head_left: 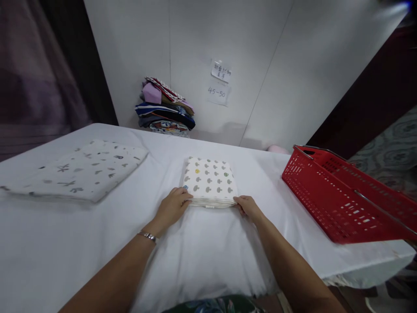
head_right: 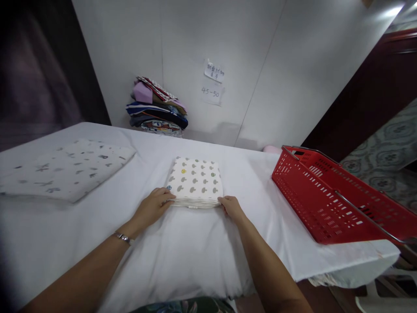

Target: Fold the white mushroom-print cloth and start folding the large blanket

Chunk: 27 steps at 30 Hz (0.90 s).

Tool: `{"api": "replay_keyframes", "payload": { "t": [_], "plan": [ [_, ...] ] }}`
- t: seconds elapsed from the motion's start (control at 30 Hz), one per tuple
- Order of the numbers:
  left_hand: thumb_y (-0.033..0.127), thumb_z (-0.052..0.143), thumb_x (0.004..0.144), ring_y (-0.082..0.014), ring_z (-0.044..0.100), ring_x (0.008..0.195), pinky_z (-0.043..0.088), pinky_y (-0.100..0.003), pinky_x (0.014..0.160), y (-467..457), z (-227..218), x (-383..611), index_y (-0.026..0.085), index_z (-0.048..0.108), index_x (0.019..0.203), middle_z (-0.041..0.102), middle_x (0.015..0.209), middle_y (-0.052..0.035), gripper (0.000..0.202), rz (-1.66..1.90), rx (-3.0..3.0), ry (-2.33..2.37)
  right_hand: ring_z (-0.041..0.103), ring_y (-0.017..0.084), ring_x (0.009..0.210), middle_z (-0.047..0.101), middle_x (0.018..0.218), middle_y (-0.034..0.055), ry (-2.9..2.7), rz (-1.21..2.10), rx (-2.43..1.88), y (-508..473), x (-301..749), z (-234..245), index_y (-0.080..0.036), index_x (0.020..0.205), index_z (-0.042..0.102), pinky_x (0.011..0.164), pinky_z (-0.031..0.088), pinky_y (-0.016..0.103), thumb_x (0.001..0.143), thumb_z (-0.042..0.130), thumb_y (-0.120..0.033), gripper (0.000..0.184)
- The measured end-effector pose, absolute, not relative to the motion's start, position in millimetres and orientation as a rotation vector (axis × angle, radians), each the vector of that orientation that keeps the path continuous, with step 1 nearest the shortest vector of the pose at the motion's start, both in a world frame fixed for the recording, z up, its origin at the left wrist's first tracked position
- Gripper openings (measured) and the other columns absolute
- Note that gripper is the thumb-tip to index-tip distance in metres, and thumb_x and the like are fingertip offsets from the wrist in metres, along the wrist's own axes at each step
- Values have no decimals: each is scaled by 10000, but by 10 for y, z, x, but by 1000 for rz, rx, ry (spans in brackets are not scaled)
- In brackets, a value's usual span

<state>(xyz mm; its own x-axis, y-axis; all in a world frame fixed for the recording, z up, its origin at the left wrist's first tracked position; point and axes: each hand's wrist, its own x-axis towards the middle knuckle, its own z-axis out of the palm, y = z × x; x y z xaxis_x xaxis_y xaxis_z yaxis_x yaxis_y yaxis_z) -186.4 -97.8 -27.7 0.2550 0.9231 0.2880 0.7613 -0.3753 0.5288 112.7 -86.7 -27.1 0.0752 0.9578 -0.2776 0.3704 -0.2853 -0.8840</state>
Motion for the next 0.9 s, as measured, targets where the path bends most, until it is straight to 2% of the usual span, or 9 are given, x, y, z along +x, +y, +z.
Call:
{"api": "replay_keyframes", "payload": {
  "t": [0.2,0.27,0.33,0.4,0.5,0.6,0.7,0.9],
  "plan": [
    [247,459,838,-187,510,966,454,-304,759,-981,-272,-1873,253,639,915,597,982,-7,196,840,2249,1533,326,77,336,392,364,-63,-1374,1187,-1770,-909,1136,-292,-204,530,423,378,264,220,774,525,-455,364],
    [244,462,833,-189,512,958,455,-309,764,-974,-276,-1877,250,638,912,595,975,-12,193,853,2247,1511,362,89,370,416,386,-50,-1436,1063,-1799,-920,1139,-285,-200,532,445,406,291,224,780,520,-483,383],
    [233,464,830,-189,510,957,454,-314,769,-969,-280,-1879,247,637,910,592,971,-14,192,861,2249,1495,434,113,459,490,480,-28,-1532,777,-1793,-938,1135,-271,-190,614,531,465,338,229,792,514,-486,346],
    [221,463,829,-188,505,956,454,-314,766,-968,-283,-1878,245,635,910,589,967,-13,191,870,2249,1492,502,140,591,565,638,1,-1625,452,-1698,-962,1124,-253,-191,785,603,550,388,242,818,496,-450,282],
    [227,468,832,-188,500,951,453,-314,759,-971,-284,-1875,250,633,915,587,969,-9,186,874,2245,1497,549,171,773,605,835,49,-1804,247,-1487,-996,1105,-227,-200,908,628,681,430,271,858,465,-354,229],
    [236,475,833,-189,501,956,453,-317,772,-971,-288,-1872,250,635,920,588,984,-8,183,866,2232,1505,553,185,872,613,912,65,-1983,208,-1412,-1020,1109,-209,-209,911,648,760,437,292,865,475,-281,193],
    [234,477,833,-192,498,974,450,-322,794,-965,-297,-1870,245,637,923,591,993,-11,184,860,2223,1513,554,189,890,612,936,62,-2037,183,-1469,-1039,1146,-207,-212,948,648,754,443,295,861,480,-247,193],
    [225,478,825,-201,500,985,447,-332,813,-957,-305,-1870,238,640,928,598,1000,-21,193,856,2225,1516,565,148,739,611,931,37,-2018,317,-1556,-1096,1196,-230,-219,1000,643,673,450,271,849,494,-251,214]
  ]
}}
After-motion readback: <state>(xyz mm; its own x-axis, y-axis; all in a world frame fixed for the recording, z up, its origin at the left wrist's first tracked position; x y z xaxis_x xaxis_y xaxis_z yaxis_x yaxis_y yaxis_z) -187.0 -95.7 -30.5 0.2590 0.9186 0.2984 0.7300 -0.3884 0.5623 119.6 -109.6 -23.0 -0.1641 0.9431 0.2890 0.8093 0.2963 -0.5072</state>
